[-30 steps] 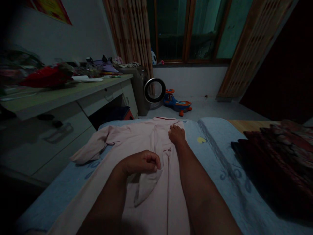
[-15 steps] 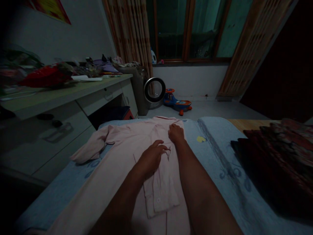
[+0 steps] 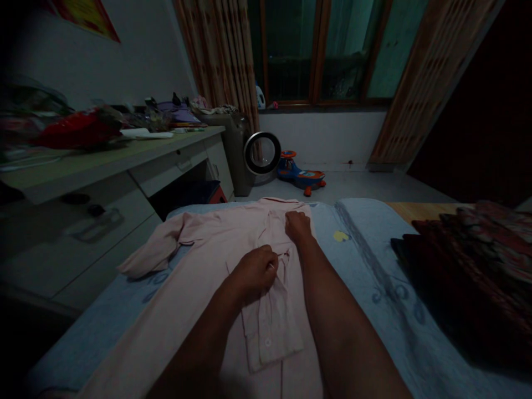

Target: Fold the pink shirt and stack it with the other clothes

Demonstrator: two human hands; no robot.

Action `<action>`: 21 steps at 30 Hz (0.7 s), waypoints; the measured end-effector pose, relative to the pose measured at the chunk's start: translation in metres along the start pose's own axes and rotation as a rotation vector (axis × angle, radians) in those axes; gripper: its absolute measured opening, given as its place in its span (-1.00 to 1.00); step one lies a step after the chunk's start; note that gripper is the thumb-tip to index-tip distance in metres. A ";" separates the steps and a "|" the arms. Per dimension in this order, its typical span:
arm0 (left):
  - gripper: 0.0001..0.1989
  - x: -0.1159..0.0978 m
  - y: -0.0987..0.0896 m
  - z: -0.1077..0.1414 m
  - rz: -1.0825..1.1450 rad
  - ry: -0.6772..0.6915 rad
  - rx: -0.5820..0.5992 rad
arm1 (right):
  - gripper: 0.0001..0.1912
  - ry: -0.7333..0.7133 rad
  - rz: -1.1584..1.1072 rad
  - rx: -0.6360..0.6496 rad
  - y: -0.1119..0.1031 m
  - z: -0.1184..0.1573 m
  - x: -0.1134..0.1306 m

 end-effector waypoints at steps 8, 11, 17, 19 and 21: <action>-0.88 -0.019 -0.006 0.006 0.337 0.117 0.151 | -0.40 0.036 0.007 0.156 0.028 0.000 -0.005; -0.86 -0.033 -0.006 0.009 0.443 0.192 0.206 | -0.38 0.025 0.007 0.141 0.025 0.001 -0.006; -0.81 -0.042 -0.005 0.010 0.533 0.210 0.222 | -0.52 0.016 -0.157 0.025 0.001 0.000 -0.004; -0.78 -0.041 -0.004 0.010 0.534 0.202 0.226 | -0.53 0.049 -0.276 -0.011 -0.008 0.000 -0.008; -0.76 -0.042 -0.002 0.010 0.530 0.211 0.230 | -0.49 0.088 -0.358 -0.041 -0.015 0.003 -0.015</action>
Point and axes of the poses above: each hand's wrist, its own z-axis away from the middle knuckle, its own y-axis out of the palm, x = y × z, the point moved 10 cm from there along -z, towards the middle knuckle, and after that the axes turned 7 degrees about y, right-handed, at the moved point
